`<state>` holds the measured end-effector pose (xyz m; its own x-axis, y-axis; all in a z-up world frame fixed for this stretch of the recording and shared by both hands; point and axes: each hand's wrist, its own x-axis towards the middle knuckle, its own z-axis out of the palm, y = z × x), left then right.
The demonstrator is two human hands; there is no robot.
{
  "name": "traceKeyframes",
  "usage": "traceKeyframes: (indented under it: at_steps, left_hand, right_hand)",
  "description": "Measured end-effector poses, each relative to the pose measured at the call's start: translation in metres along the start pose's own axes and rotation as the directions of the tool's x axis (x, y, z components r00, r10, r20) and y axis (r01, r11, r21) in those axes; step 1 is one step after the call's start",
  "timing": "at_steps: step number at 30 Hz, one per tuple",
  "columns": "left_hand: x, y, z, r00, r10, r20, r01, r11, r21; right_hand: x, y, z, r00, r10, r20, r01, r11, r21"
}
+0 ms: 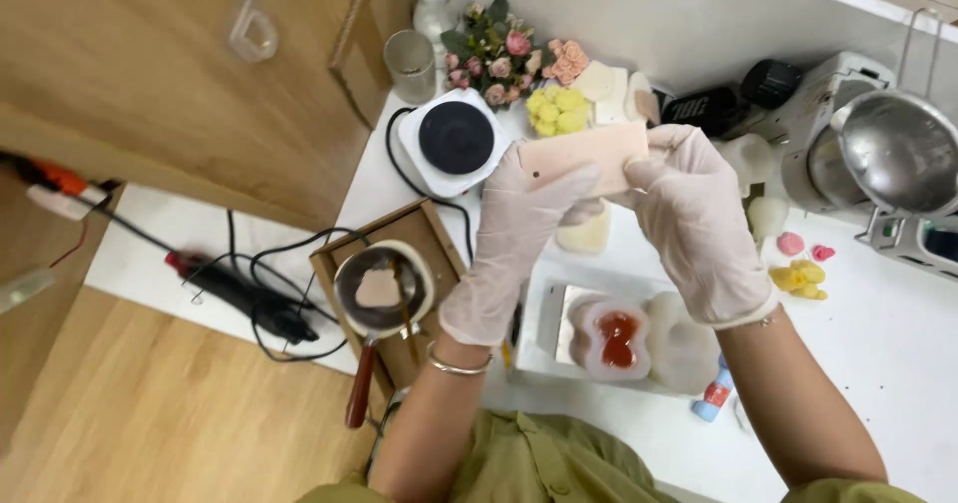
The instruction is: Melting wax chunks in a small metal pot using a heat gun.
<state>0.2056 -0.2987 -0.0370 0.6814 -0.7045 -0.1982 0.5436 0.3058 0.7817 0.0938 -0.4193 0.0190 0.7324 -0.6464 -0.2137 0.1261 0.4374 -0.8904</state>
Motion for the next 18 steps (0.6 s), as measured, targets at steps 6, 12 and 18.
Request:
traceKeyframes:
  at_steps: [6, 12, 18]
  left_hand:
    - [-0.136, 0.08, -0.057, 0.935, -0.325, 0.142, 0.236, 0.869, 0.436]
    - [-0.214, 0.064, -0.103, 0.98, -0.188, 0.062, 0.128, 0.842, 0.524]
    - [-0.209, 0.06, -0.155, 0.999, 0.039, -0.009, -0.017, 0.621, 0.784]
  right_hand:
    - [-0.11, 0.025, 0.055, 0.92, 0.391, -0.04, -0.304, 0.645, -0.701]
    - [-0.171, 0.105, 0.087, 0.971, 0.236, -0.04, -0.141, 0.428, -0.893]
    - [-0.159, 0.135, 0.138, 1.0, -0.012, 0.006, 0.009, 0.298, -0.954]
